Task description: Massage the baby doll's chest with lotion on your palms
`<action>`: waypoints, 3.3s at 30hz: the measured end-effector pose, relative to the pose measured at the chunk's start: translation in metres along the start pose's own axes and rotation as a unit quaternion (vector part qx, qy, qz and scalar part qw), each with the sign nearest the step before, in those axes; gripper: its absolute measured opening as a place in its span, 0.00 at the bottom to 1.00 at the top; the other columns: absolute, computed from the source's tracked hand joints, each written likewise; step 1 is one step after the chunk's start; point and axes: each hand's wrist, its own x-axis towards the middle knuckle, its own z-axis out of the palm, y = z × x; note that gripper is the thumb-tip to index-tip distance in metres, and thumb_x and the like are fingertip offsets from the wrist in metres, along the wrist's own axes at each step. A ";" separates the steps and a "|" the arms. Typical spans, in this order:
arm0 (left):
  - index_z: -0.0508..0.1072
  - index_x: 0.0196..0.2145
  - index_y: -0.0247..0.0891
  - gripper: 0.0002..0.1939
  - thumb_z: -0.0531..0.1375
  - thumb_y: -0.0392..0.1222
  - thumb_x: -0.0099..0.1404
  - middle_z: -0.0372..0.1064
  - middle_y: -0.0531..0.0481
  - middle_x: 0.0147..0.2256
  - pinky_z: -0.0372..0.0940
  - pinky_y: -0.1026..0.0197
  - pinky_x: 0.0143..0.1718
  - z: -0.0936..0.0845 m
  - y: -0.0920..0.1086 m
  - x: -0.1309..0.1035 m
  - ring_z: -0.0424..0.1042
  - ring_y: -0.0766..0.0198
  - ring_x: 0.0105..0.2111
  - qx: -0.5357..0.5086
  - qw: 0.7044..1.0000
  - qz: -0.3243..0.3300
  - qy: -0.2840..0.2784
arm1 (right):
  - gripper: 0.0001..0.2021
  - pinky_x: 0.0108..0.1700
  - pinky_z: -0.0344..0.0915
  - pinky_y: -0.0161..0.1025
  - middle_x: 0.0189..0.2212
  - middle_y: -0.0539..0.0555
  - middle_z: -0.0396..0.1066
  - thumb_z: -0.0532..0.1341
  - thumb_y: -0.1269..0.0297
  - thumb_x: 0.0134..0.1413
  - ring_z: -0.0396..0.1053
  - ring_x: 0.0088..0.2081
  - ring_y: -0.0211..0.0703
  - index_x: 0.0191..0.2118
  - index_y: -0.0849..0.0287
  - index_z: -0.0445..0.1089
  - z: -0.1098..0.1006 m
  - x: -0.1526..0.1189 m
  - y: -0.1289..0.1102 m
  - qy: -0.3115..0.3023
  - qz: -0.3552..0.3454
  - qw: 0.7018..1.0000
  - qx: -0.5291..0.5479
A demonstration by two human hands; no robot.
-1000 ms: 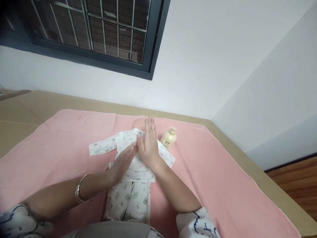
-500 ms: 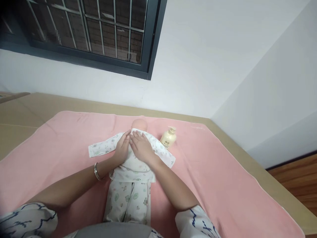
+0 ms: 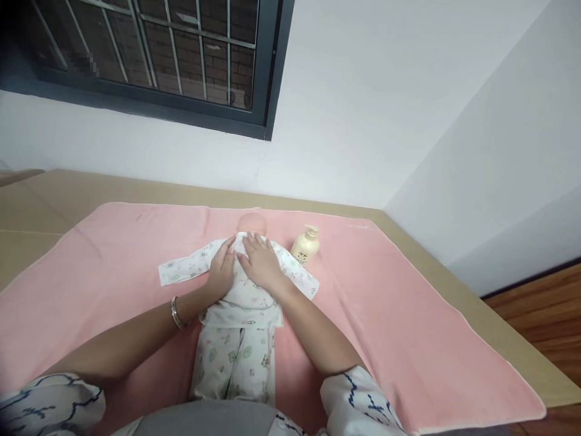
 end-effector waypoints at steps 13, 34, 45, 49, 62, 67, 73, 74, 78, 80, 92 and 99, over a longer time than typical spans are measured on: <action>0.65 0.56 0.38 0.20 0.48 0.42 0.69 0.64 0.43 0.58 0.54 0.49 0.64 -0.001 -0.002 0.006 0.62 0.57 0.59 0.010 0.999 -0.043 0.010 | 0.29 0.68 0.36 0.54 0.67 0.62 0.44 0.49 0.63 0.62 0.35 0.69 0.49 0.67 0.68 0.48 0.005 -0.018 -0.029 -0.029 -0.007 1.000 -0.002; 0.65 0.57 0.32 0.24 0.49 0.39 0.65 0.60 0.38 0.60 0.50 0.44 0.66 0.002 -0.021 0.010 0.56 0.51 0.63 0.184 0.979 0.070 -0.061 | 0.25 0.64 0.48 0.53 0.60 0.73 0.58 0.45 0.64 0.67 0.54 0.63 0.59 0.62 0.76 0.56 -0.003 -0.007 -0.006 0.020 0.134 0.990 -0.050; 0.58 0.62 0.29 0.27 0.47 0.43 0.68 0.50 0.34 0.65 0.43 0.41 0.66 0.001 -0.019 0.011 0.46 0.48 0.67 0.264 0.957 0.062 -0.102 | 0.22 0.63 0.51 0.47 0.59 0.69 0.61 0.44 0.63 0.68 0.57 0.62 0.53 0.59 0.71 0.61 -0.006 -0.005 -0.003 0.027 0.092 0.995 -0.015; 0.59 0.62 0.32 0.26 0.48 0.42 0.68 0.51 0.37 0.65 0.45 0.40 0.66 0.006 -0.016 -0.002 0.44 0.49 0.67 0.248 0.961 0.085 -0.089 | 0.23 0.64 0.50 0.46 0.59 0.67 0.61 0.43 0.64 0.69 0.56 0.63 0.50 0.61 0.72 0.59 0.002 0.006 0.012 0.042 0.114 0.992 -0.012; 0.61 0.61 0.32 0.25 0.46 0.41 0.68 0.54 0.38 0.63 0.45 0.43 0.66 0.004 -0.011 -0.001 0.46 0.50 0.67 0.246 0.960 0.092 -0.093 | 0.23 0.63 0.51 0.49 0.59 0.68 0.61 0.44 0.64 0.68 0.56 0.63 0.54 0.60 0.72 0.61 -0.006 -0.003 0.005 0.017 0.097 0.995 -0.024; 0.63 0.59 0.32 0.24 0.47 0.41 0.68 0.56 0.37 0.63 0.45 0.42 0.66 0.003 -0.008 0.006 0.48 0.48 0.66 0.269 0.954 0.078 -0.109 | 0.27 0.65 0.45 0.53 0.62 0.72 0.55 0.46 0.60 0.67 0.49 0.65 0.58 0.63 0.77 0.55 0.005 0.007 0.014 0.030 0.145 0.988 -0.045; 0.61 0.60 0.30 0.26 0.46 0.43 0.68 0.55 0.35 0.63 0.46 0.41 0.65 -0.007 -0.015 0.027 0.49 0.47 0.66 0.287 0.948 0.040 -0.129 | 0.27 0.66 0.44 0.52 0.62 0.75 0.53 0.47 0.64 0.65 0.48 0.65 0.60 0.63 0.80 0.54 0.011 -0.013 -0.021 0.036 0.083 0.994 -0.060; 0.61 0.60 0.29 0.26 0.46 0.43 0.69 0.54 0.34 0.63 0.46 0.40 0.65 -0.005 -0.014 0.024 0.48 0.46 0.66 0.297 0.946 0.047 -0.118 | 0.26 0.66 0.44 0.52 0.62 0.74 0.53 0.46 0.65 0.65 0.48 0.66 0.59 0.63 0.79 0.54 0.010 -0.012 -0.019 0.039 0.073 0.995 -0.051; 0.61 0.60 0.30 0.25 0.46 0.39 0.68 0.54 0.37 0.63 0.46 0.42 0.66 0.003 -0.003 0.003 0.45 0.47 0.67 0.339 0.929 0.095 -0.116 | 0.25 0.65 0.48 0.48 0.62 0.68 0.57 0.44 0.63 0.67 0.53 0.64 0.53 0.62 0.73 0.57 0.008 0.002 0.009 0.051 0.111 0.992 0.003; 0.61 0.61 0.31 0.25 0.47 0.38 0.68 0.54 0.39 0.64 0.47 0.44 0.66 0.004 0.003 0.000 0.44 0.47 0.67 0.356 0.917 0.104 -0.143 | 0.25 0.65 0.49 0.46 0.61 0.67 0.59 0.44 0.61 0.68 0.54 0.63 0.52 0.62 0.74 0.58 0.008 0.008 0.020 0.059 0.138 0.989 0.010; 0.60 0.61 0.34 0.25 0.47 0.43 0.69 0.55 0.41 0.63 0.49 0.40 0.65 -0.001 -0.011 0.012 0.49 0.48 0.66 0.367 0.919 0.082 -0.116 | 0.25 0.64 0.47 0.48 0.61 0.70 0.57 0.45 0.62 0.67 0.52 0.64 0.54 0.63 0.74 0.57 0.013 0.001 0.005 0.064 0.128 0.989 -0.026; 0.60 0.61 0.33 0.25 0.47 0.43 0.69 0.56 0.39 0.63 0.49 0.39 0.64 -0.001 -0.013 0.007 0.49 0.46 0.65 0.368 0.918 0.104 -0.108 | 0.24 0.65 0.47 0.47 0.60 0.68 0.59 0.46 0.62 0.67 0.54 0.63 0.53 0.62 0.74 0.58 0.016 0.003 0.015 0.076 0.105 0.991 -0.012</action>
